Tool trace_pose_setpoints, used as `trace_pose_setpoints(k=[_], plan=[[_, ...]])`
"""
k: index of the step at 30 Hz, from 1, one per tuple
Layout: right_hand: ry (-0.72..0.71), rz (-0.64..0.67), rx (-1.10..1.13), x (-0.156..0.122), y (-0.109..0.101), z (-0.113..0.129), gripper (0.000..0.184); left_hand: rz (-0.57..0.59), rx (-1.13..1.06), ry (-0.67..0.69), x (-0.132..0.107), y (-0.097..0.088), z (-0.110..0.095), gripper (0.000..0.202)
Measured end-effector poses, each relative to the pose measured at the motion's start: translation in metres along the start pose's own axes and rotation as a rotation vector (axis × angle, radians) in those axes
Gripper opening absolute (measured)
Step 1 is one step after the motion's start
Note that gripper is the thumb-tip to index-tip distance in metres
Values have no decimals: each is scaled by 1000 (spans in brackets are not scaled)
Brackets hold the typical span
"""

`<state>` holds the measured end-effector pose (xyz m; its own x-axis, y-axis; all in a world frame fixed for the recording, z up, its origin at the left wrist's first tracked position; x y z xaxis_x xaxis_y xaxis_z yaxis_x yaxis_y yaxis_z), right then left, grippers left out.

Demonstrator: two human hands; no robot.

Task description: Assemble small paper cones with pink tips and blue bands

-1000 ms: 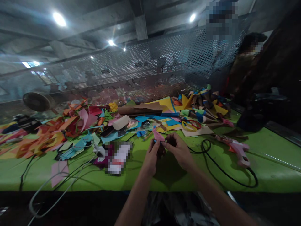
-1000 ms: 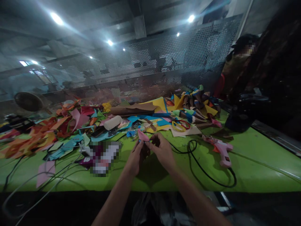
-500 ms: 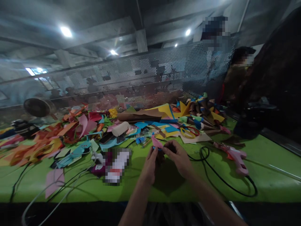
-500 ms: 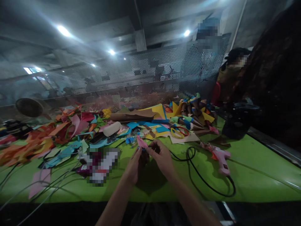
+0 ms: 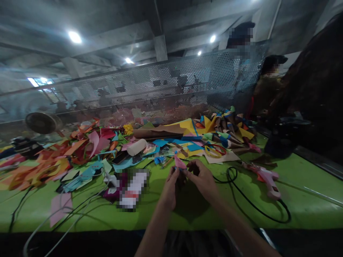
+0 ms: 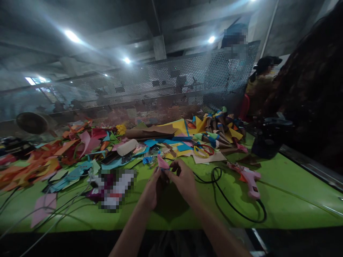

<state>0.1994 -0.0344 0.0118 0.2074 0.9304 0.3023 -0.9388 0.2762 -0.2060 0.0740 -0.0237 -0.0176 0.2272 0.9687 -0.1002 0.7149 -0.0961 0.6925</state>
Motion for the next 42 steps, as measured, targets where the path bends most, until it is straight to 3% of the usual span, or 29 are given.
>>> trace_pose_setpoints(k=[19,30,42], plan=[[51,47,44,3,2,-6,31,30,104,54,-1,-3,-1,37],[70,46,58,2,3,-9,35,65,4,57,1,-2,0,29],[98,33,82,3,3,-13,40,63,145,91,0,-4,-3,37]])
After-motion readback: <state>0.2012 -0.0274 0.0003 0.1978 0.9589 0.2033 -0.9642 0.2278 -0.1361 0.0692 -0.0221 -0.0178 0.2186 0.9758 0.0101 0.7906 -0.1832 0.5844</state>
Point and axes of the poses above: each hand's wrist, its own x-axis towards the middle knuckle, its own y-axis out of the palm, z = x × y, the point moved 4 cm from there along x, towards the middle knuckle, and after that the axes turned 4 degrees about y, right-handed, at the moved point
